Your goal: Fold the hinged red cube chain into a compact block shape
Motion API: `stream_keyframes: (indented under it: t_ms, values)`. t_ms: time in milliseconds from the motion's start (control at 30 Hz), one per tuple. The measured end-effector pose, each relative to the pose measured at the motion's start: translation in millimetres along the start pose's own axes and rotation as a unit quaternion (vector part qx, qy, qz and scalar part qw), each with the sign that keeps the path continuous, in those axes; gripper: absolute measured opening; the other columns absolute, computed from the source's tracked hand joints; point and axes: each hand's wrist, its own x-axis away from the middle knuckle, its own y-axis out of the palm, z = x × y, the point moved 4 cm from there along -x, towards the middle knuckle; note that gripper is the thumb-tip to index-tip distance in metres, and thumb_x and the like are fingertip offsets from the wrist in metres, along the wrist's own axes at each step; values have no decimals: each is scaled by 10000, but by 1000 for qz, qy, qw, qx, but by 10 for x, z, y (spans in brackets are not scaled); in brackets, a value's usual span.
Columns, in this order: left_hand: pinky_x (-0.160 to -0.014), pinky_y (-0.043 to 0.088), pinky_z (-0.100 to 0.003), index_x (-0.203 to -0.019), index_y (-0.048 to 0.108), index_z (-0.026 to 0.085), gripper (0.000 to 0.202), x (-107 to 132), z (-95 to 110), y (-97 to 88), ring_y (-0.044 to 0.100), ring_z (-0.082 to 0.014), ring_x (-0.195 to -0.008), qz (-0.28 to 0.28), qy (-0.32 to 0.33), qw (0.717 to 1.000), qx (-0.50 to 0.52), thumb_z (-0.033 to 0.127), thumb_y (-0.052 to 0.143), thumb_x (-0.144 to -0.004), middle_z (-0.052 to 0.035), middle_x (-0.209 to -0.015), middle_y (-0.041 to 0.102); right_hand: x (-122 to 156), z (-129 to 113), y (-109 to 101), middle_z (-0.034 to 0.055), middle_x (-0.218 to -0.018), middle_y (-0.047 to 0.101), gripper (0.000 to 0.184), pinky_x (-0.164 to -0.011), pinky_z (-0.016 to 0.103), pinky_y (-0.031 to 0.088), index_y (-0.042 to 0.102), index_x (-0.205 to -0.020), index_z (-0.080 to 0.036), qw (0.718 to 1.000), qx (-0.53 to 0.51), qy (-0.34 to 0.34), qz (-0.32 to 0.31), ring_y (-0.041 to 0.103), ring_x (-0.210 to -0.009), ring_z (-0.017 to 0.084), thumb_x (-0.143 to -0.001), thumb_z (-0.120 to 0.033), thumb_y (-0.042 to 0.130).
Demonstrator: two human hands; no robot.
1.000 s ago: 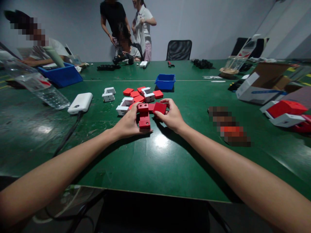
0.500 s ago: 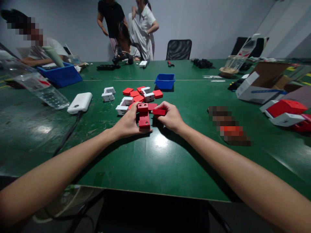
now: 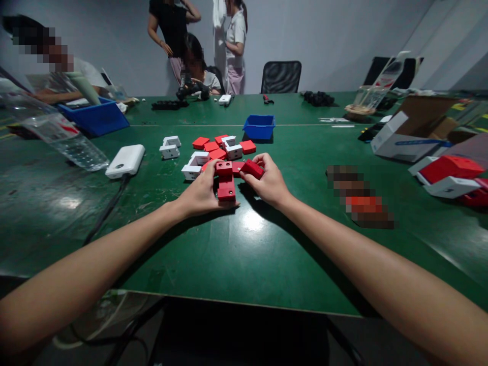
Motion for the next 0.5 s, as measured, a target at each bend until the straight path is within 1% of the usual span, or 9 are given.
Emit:
stream_keyframes:
  t_ms: [67,100,200,300,400,500]
  values:
    - [-944,518,-545,-1277,363,176,914,-1,4,-5,597,-349,-1114,0,1,1000,1,529,851,-589,-168,-1227,557,-18,32,-19,1,-837,584,376,-671,326,505,485,-906,-234,1000,8,-20,16,576,-738,174,-625,-234,734]
    - [-947,515,-546,-1278,363,177,916,-2,5,-6,596,-349,-1115,0,1,1000,2,528,852,-587,-165,-1226,558,-24,50,-18,10,-862,591,384,-706,341,515,488,-915,-229,1000,1,-20,14,590,-769,183,-610,-210,718]
    - [-961,508,-549,-1278,362,179,915,-3,5,-7,591,-348,-1126,2,3,1000,1,522,854,-587,-163,-1227,558,-27,80,2,56,-947,633,399,-809,405,536,527,-959,-211,1000,-13,-10,-10,636,-847,223,-604,-206,709]
    - [-961,511,-552,-1274,359,177,913,-3,2,-1,593,-344,-1123,5,7,1000,-1,528,852,-591,-162,-1226,556,-25,66,-3,88,-1019,665,354,-900,456,528,594,-982,-196,1000,5,-24,-10,656,-913,247,-643,-212,697]
    - [-972,506,-563,-1283,355,184,922,-1,-3,4,597,-345,-1123,5,8,1000,-4,540,850,-591,-157,-1227,556,-28,38,-21,88,-1024,671,270,-924,465,529,655,-936,-193,998,41,-51,-6,663,-929,246,-668,-198,684]
    - [-960,514,-560,-1287,356,189,927,1,-8,5,602,-344,-1114,2,4,1000,-5,543,852,-589,-152,-1224,557,-27,28,-10,85,-990,682,236,-910,468,538,674,-913,-192,997,49,-62,-26,667,-915,249,-677,-195,687]
